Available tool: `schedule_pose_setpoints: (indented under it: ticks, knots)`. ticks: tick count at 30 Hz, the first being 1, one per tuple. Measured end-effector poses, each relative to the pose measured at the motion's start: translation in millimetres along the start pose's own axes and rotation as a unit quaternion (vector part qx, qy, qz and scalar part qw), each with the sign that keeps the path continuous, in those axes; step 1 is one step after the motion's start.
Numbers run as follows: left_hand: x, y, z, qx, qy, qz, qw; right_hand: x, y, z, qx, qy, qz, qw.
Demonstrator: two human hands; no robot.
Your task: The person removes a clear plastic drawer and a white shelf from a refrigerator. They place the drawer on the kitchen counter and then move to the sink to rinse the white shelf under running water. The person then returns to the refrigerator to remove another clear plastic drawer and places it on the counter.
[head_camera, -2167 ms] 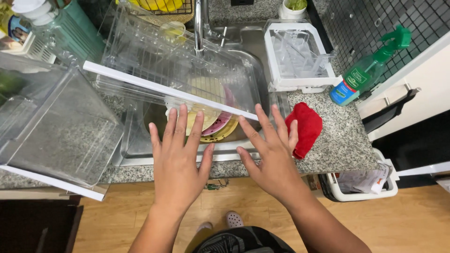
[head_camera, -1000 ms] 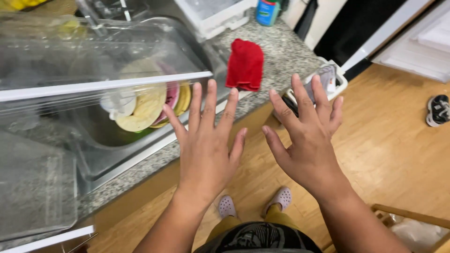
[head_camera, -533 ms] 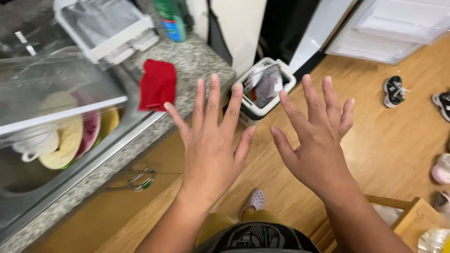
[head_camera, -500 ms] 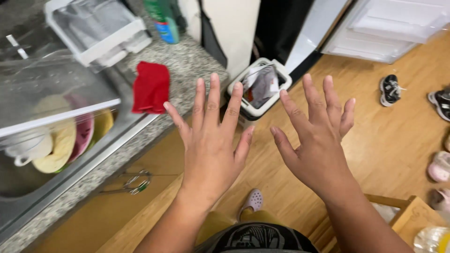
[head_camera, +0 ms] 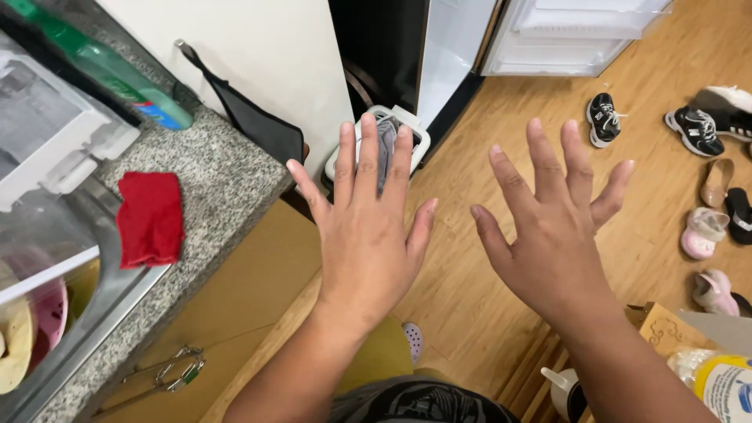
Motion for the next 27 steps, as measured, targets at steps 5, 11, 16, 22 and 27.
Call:
schedule_pose_setpoints:
  ticks: [5,11,16,22,27]
  knots:
    - [20.4,40.6,-0.5,-0.003,0.004,-0.005,1.0,6.8,23.8,26.4,0.0,-0.01,0.01,1.0]
    - [44.0,107.8,-5.2,0.029,-0.014,0.004,0.999,20.3,73.1,52.7,0.013,-0.006,0.039,0.999]
    - [56.3,161.4,-8.4,0.043,-0.025,-0.005,0.999,23.9,116.0,69.9,0.038,-0.006,0.043,0.998]
    - [76.4,201.9,0.7,0.064,-0.036,-0.012,0.997,25.5,143.5,99.1,0.056,-0.003,0.055,0.997]
    - [101.4,227.7,15.0,0.084,-0.049,-0.004,0.995,29.6,156.0,134.9,0.069,0.005,0.06,0.996]
Point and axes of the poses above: each hand's wrist, its own y-axis towards the middle knuckle, its own x-axis out of the palm, z = x × y, the point moved 6 cm from there along y, towards the middle knuckle, and after that the axes turned 8 degrees about -x, right-handed, at the moved point
